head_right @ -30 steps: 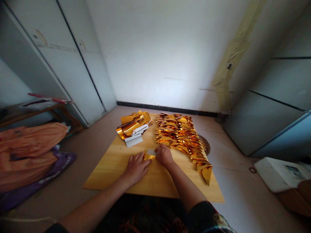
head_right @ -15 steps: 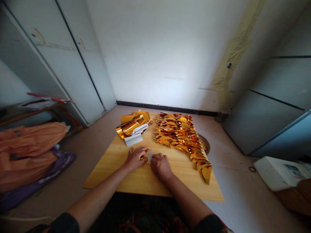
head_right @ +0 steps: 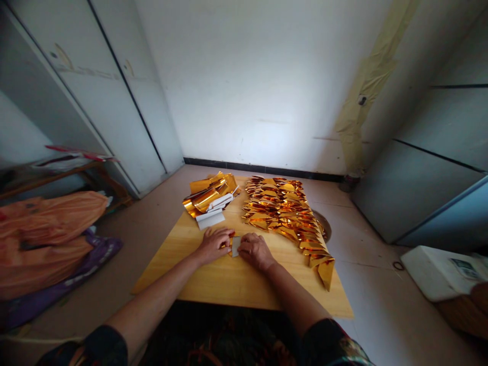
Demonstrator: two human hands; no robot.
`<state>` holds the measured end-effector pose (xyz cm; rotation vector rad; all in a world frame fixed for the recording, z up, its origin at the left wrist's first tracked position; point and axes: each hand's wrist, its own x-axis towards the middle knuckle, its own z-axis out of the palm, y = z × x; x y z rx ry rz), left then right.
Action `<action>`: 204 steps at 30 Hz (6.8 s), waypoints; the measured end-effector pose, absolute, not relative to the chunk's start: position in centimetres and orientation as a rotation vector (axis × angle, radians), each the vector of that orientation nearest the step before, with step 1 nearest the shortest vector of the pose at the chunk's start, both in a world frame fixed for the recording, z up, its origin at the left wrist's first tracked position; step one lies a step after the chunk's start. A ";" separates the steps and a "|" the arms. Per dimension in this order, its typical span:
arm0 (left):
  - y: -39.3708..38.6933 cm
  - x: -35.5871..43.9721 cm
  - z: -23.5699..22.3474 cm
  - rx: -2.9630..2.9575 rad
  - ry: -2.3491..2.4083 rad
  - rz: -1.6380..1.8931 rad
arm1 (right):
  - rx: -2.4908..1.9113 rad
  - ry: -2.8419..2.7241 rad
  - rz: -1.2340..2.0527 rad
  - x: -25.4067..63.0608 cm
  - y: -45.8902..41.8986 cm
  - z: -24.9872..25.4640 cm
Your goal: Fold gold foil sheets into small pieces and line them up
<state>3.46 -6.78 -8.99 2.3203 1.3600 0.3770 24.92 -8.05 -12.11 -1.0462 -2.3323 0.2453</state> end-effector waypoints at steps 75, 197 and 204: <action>-6.9 4.5 -9.2 2.212 1.477 0.444 | -1.571 -2.166 0.690 22.2 -6.5 -8.9; -6.6 2.2 -9.3 2.906 1.062 0.637 | -1.607 -2.261 -0.009 22.5 -10.3 -9.9; -6.7 2.3 -9.9 2.906 1.053 0.729 | -1.616 -2.236 0.050 22.9 -10.1 -10.4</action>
